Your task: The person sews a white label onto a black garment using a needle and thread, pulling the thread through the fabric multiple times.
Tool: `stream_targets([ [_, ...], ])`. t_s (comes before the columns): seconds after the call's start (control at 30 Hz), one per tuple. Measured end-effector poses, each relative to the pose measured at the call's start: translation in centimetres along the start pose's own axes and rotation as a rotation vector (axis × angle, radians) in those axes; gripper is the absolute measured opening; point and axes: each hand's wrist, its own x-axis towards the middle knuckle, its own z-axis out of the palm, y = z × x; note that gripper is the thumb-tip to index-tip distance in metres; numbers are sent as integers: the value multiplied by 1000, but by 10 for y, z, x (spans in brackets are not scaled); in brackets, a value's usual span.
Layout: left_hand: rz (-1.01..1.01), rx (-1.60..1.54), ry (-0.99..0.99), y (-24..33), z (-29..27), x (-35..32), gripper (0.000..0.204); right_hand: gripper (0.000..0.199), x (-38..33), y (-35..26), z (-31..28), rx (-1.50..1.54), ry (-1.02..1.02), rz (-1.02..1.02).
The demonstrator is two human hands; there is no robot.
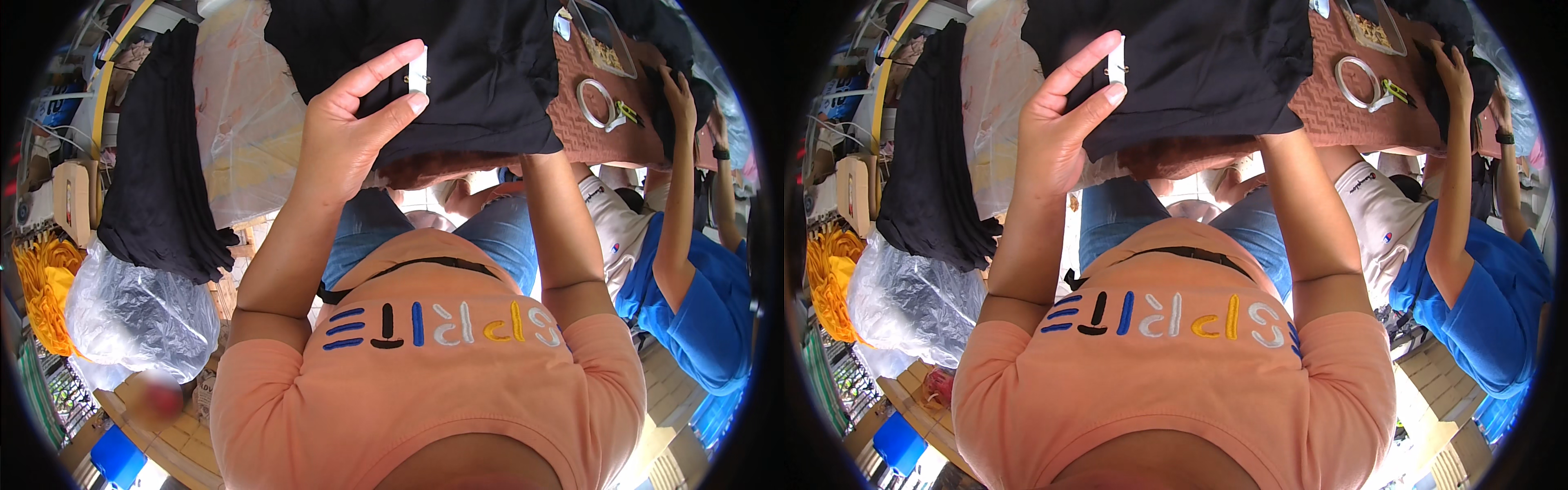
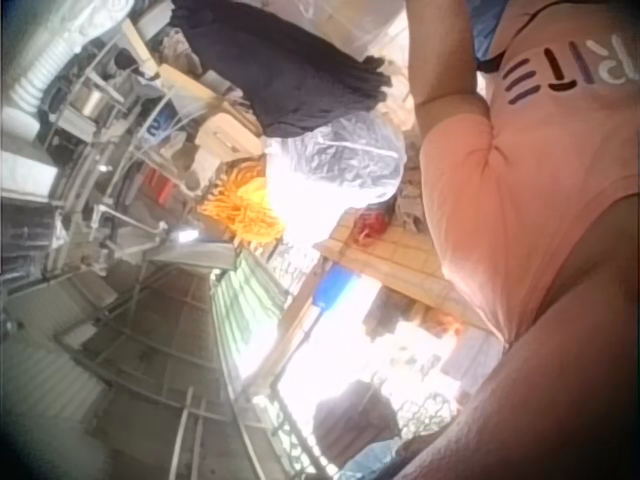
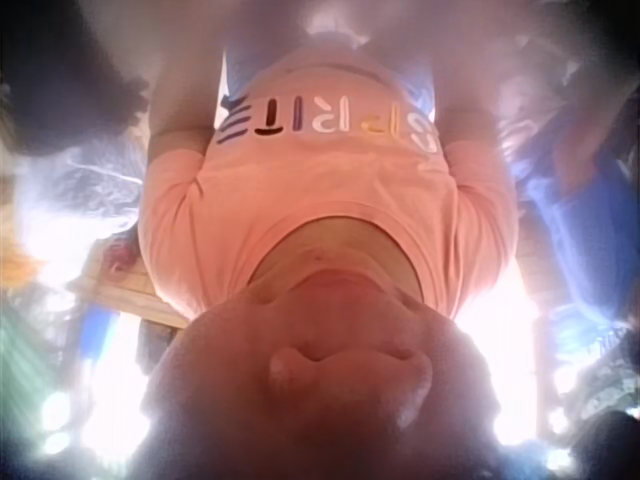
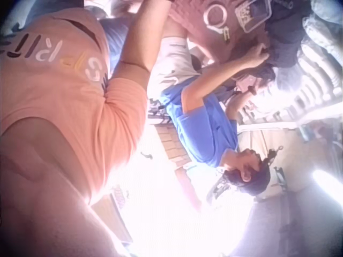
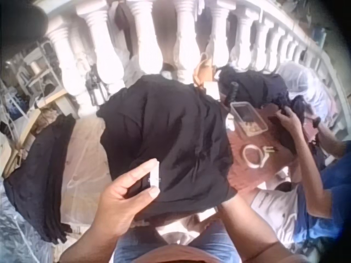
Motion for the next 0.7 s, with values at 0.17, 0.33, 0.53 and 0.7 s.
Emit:
stream_targets([
  [0.17, 21, 48, 4, 0, 1, -1, 42, 19, 1, 0, -3, -23, -13, 3],
  [0.33, 14, 61, 5, 0, 0, -1, 42, 19, 1, 1, -4, -40, -21, 8],
  [0.53, 41, 71, -1, 0, 2, 0, 42, 20, 0, 1, -5, -59, -31, 13],
  [0.7, 16, 83, -4, 2, 0, 0, 42, 20, 1, 2, -5, -74, -38, 16],
])
